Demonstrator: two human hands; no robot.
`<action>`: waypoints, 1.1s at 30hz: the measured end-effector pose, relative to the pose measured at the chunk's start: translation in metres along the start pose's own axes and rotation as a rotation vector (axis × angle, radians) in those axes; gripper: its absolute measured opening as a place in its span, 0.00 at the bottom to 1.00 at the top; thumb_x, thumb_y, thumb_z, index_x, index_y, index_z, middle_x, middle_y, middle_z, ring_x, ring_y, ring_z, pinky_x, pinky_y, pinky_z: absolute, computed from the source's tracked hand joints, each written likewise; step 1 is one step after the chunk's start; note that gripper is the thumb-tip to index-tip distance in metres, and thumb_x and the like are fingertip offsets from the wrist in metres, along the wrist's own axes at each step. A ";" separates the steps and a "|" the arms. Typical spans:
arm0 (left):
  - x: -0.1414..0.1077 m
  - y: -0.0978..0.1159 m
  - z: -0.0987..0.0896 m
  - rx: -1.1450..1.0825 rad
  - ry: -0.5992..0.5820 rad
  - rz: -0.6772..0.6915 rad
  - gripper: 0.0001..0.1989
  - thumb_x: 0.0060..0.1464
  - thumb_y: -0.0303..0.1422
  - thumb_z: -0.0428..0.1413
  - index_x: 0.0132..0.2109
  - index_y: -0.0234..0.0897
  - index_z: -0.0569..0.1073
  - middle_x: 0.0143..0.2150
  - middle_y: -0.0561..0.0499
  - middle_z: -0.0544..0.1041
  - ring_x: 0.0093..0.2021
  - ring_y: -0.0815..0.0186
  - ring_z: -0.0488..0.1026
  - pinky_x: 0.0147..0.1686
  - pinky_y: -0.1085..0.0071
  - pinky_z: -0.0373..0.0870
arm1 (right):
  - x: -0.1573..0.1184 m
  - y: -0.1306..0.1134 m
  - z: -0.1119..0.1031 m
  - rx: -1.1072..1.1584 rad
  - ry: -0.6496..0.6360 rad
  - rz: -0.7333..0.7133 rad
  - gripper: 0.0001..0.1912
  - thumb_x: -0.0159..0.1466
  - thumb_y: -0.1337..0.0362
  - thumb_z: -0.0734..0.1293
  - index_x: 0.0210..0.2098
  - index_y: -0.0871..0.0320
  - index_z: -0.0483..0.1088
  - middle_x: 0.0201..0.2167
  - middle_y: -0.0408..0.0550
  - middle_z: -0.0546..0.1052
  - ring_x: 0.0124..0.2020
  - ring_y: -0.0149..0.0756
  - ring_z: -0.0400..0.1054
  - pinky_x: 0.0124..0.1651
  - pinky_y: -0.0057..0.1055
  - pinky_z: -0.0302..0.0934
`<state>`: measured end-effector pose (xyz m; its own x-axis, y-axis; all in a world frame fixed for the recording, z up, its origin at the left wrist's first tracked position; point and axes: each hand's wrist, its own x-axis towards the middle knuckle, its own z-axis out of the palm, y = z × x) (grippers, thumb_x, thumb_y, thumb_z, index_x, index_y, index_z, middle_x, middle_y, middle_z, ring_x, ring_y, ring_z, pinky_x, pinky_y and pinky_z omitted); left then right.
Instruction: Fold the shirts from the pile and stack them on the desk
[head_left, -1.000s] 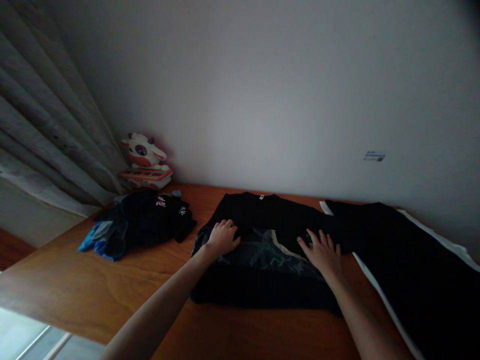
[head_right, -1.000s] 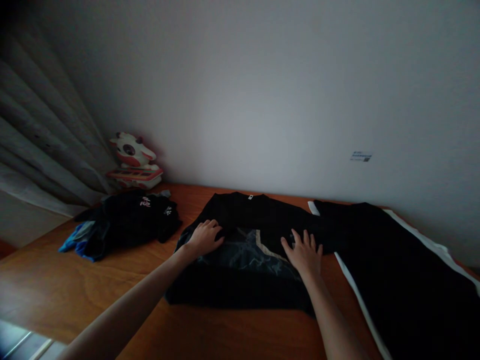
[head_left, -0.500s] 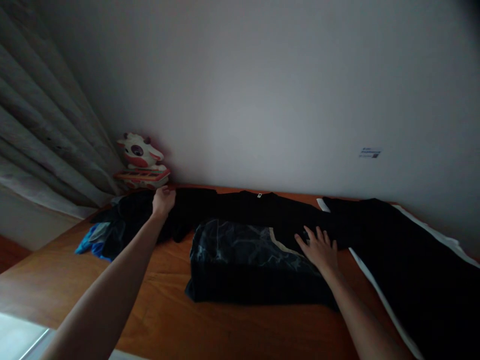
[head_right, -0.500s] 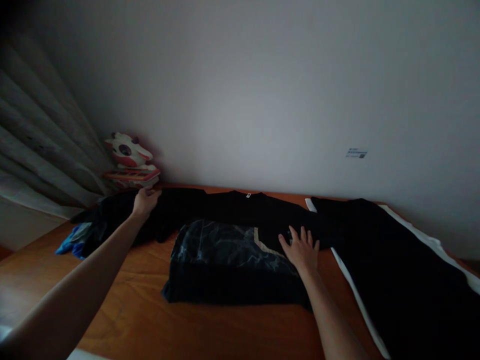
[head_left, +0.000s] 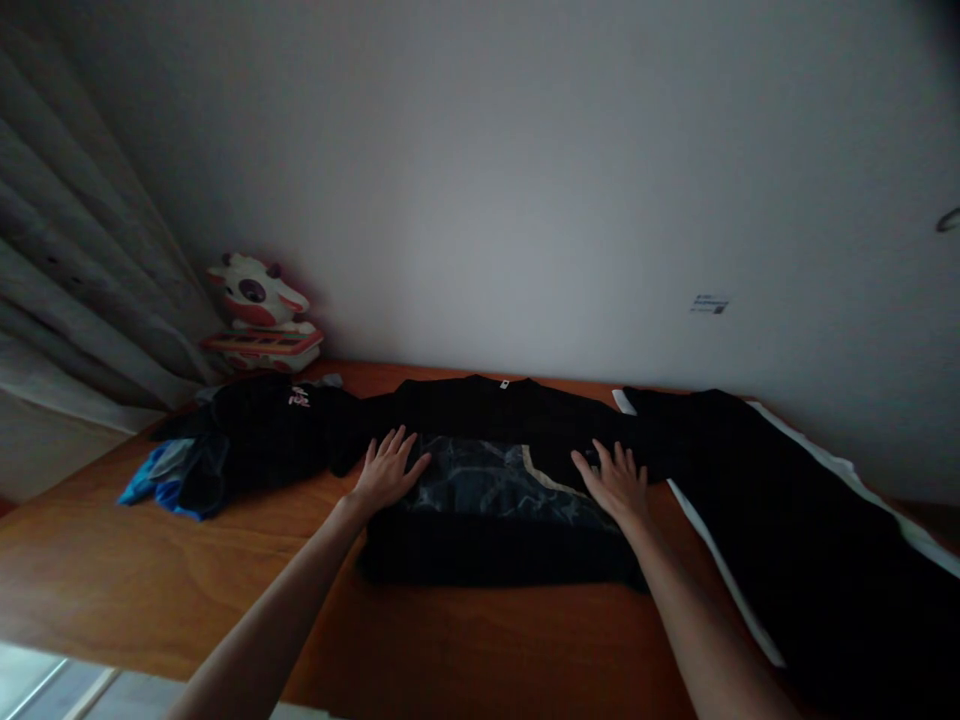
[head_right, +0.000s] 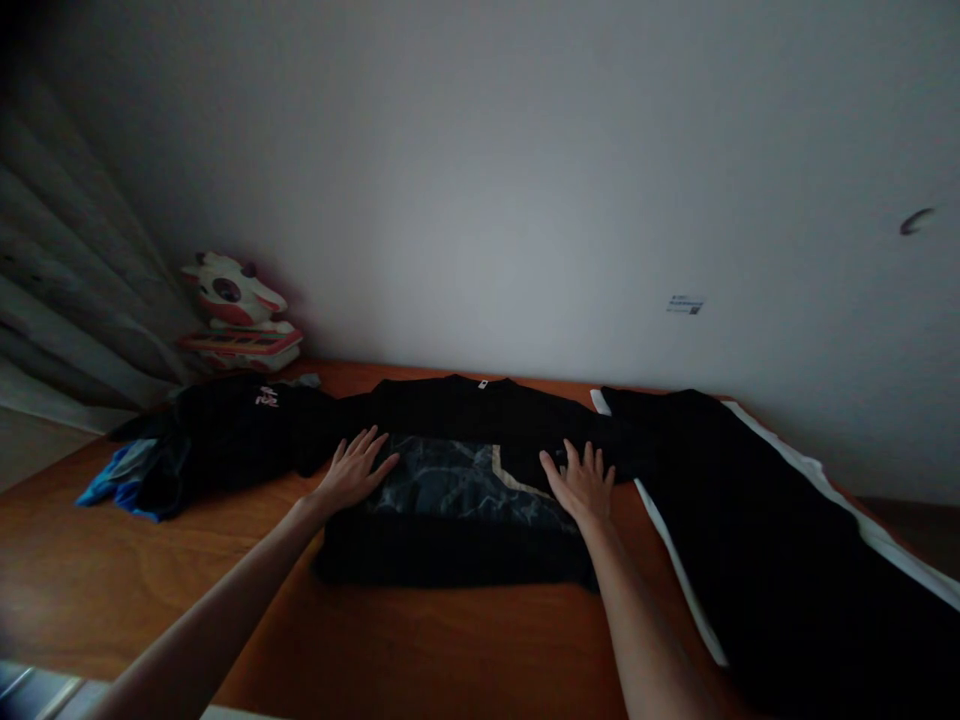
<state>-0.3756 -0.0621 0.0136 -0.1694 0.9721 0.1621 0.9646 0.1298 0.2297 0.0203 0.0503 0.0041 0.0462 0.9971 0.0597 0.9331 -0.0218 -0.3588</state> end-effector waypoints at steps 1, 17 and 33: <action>-0.002 -0.002 -0.005 -0.029 0.043 0.019 0.27 0.65 0.46 0.48 0.64 0.36 0.70 0.71 0.35 0.63 0.71 0.46 0.59 0.68 0.41 0.53 | -0.001 0.004 -0.002 0.092 0.059 -0.025 0.40 0.68 0.38 0.50 0.65 0.59 0.65 0.71 0.63 0.59 0.73 0.55 0.48 0.72 0.57 0.41; -0.142 -0.041 -0.058 -0.286 -0.091 0.308 0.29 0.54 0.38 0.61 0.63 0.59 0.72 0.61 0.46 0.76 0.59 0.47 0.73 0.60 0.49 0.71 | -0.131 0.090 -0.047 0.310 -0.068 -0.399 0.30 0.60 0.45 0.68 0.57 0.52 0.71 0.57 0.54 0.74 0.60 0.51 0.69 0.64 0.47 0.63; -0.039 0.003 -0.079 -1.270 0.240 -0.219 0.23 0.43 0.49 0.68 0.39 0.36 0.76 0.34 0.51 0.77 0.34 0.65 0.75 0.33 0.72 0.73 | -0.052 0.039 -0.077 1.155 -0.083 0.007 0.26 0.50 0.40 0.75 0.35 0.54 0.71 0.35 0.49 0.82 0.44 0.48 0.78 0.46 0.39 0.72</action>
<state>-0.3824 -0.1152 0.0839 -0.4558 0.8788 0.1414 0.0730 -0.1215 0.9899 0.0815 -0.0082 0.0591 -0.0136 0.9999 0.0084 0.0493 0.0090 -0.9987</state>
